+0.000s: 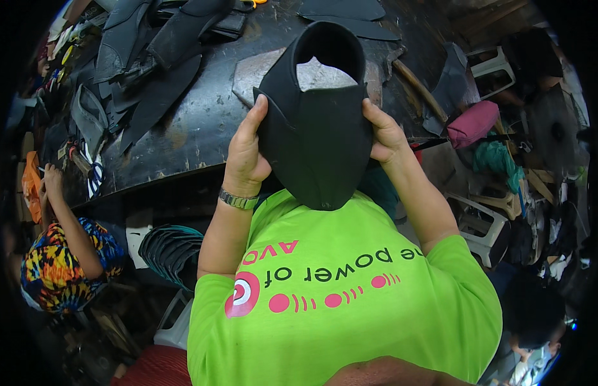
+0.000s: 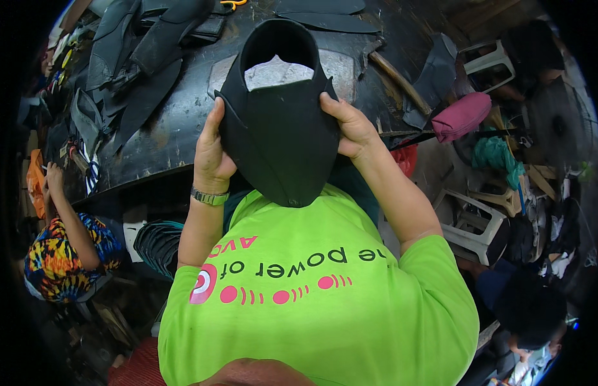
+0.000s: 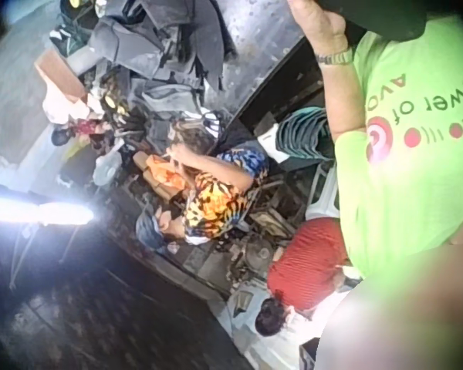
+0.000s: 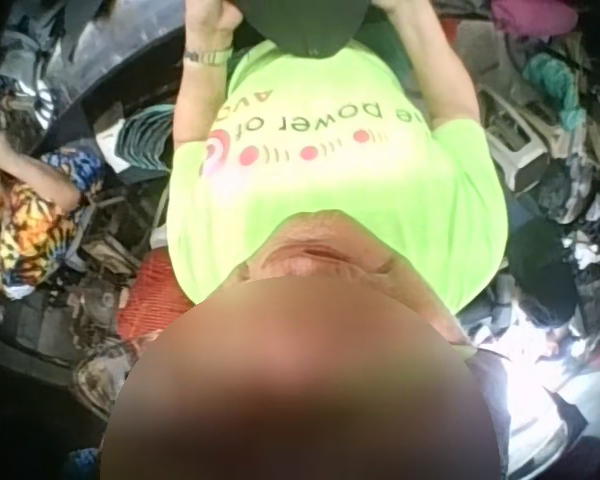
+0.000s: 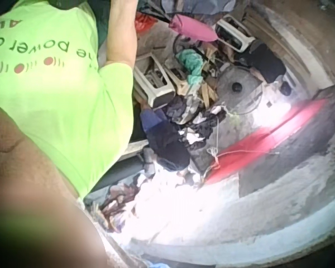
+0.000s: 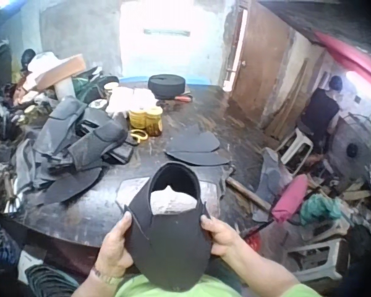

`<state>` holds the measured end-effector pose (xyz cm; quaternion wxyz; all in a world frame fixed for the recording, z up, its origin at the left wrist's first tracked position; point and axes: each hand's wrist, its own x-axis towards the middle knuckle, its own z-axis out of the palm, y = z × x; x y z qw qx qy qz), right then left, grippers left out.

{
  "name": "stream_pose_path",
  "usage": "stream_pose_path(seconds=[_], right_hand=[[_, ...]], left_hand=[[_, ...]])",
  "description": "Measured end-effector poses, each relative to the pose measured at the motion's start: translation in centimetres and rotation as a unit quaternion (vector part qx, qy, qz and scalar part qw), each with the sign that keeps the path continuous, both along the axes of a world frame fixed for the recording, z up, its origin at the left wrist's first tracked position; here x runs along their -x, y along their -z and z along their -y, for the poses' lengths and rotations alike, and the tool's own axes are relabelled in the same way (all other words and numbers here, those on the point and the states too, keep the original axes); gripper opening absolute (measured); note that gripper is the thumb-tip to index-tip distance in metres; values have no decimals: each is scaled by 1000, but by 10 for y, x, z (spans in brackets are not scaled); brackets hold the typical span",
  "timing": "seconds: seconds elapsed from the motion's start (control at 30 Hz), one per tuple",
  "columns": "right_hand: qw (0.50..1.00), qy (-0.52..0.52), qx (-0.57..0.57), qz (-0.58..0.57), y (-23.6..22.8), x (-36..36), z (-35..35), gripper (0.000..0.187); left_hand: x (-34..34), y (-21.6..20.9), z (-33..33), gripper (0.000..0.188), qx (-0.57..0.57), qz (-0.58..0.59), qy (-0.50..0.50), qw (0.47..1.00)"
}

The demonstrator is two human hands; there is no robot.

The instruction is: The person inspects a black shoe upper, aligns and presses its seams, then opens a small jar and applies a paste-like substance along the edges of the shoe upper. The person repeatedly rubs the paste into the seams and folds the shoe upper to check fit.

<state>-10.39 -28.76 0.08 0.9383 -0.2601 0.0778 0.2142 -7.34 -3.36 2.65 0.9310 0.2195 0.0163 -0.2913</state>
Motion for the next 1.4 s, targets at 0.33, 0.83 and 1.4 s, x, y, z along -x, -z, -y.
stream_pose_path(seconds=[0.33,0.83,1.4], right_hand=[[997,-38,-32,58,14,1,0,58],[990,-18,95,105,-11,6,8,67],[989,-13,131,70,-33,-7,-9,47]], left_hand=[[-6,0,-8,44,40,63,-17,997],[17,-19,-7,72,-100,160,-116,975],[-1,25,-30,33,4,-34,-61,998]])
